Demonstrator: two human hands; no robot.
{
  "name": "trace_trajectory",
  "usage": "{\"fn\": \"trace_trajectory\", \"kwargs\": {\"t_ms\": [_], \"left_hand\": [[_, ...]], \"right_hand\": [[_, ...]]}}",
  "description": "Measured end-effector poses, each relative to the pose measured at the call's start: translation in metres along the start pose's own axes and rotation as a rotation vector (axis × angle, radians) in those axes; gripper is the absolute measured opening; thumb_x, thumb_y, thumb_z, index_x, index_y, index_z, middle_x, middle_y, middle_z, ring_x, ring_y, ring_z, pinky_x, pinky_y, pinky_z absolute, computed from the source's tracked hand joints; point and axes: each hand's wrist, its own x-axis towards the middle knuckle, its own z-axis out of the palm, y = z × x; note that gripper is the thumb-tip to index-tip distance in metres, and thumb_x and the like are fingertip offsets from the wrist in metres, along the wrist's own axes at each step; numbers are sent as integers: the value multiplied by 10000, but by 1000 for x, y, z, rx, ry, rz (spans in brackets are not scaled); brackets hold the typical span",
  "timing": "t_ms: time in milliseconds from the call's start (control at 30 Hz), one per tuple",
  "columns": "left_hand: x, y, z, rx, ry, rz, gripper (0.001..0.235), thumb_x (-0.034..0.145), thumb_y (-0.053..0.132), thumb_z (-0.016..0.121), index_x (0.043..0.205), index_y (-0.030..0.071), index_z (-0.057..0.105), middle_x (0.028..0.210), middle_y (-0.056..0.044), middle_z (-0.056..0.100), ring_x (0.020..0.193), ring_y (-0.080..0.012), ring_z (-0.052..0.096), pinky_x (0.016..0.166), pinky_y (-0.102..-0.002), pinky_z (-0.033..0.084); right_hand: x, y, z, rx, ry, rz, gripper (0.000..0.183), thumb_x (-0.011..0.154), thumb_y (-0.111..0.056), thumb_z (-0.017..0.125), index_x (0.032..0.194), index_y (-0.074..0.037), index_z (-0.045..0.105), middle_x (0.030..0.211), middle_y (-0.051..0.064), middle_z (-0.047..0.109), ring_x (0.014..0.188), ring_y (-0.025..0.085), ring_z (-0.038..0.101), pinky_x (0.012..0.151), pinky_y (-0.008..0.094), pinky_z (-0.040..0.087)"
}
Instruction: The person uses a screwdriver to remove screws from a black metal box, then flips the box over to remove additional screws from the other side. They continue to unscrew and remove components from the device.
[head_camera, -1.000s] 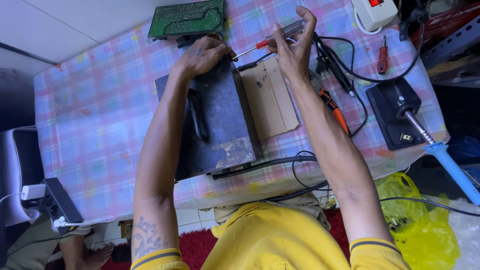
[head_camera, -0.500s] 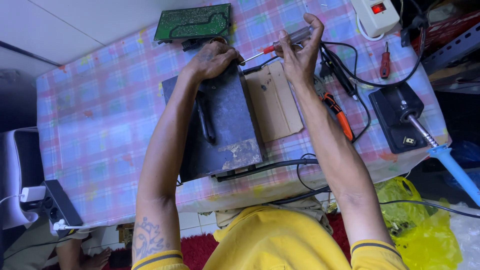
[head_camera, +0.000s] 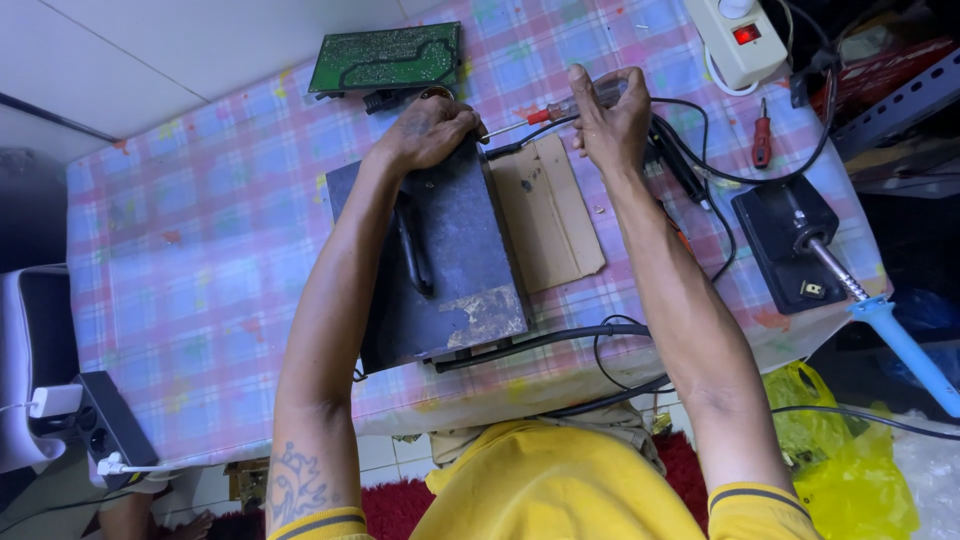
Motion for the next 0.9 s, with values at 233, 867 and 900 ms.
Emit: {"fn": "trace_trajectory", "kwargs": {"t_ms": [233,867,900], "left_hand": [[0,-1,2,1,4,14,434,990,296,388,1004,135,791,1157,-96,749,1055,-257,668,884,-374,461],[-12,6,-7,-122,70,-145,250,976,334,456,1156,181,536,1143,-33,656,1033,-201,584,878,-363,431],[-11,4,-6,-113,79,-118,251,969,334,463,1136,173,560,1130,-16,634,1006,-187,569,856,-351,425]], "right_hand": [[18,16,-15,165,-246,-113,385,980,-234,828,1061,-138,464,773,97,667,542,147,672,488,235,585],[19,39,-10,363,-298,-76,389,987,-211,773,1168,-145,435,950,115,671,737,185,749,678,229,653],[20,41,-9,365,-292,-49,385,985,-202,773,1168,-146,439,933,117,686,720,178,747,672,227,653]]}}
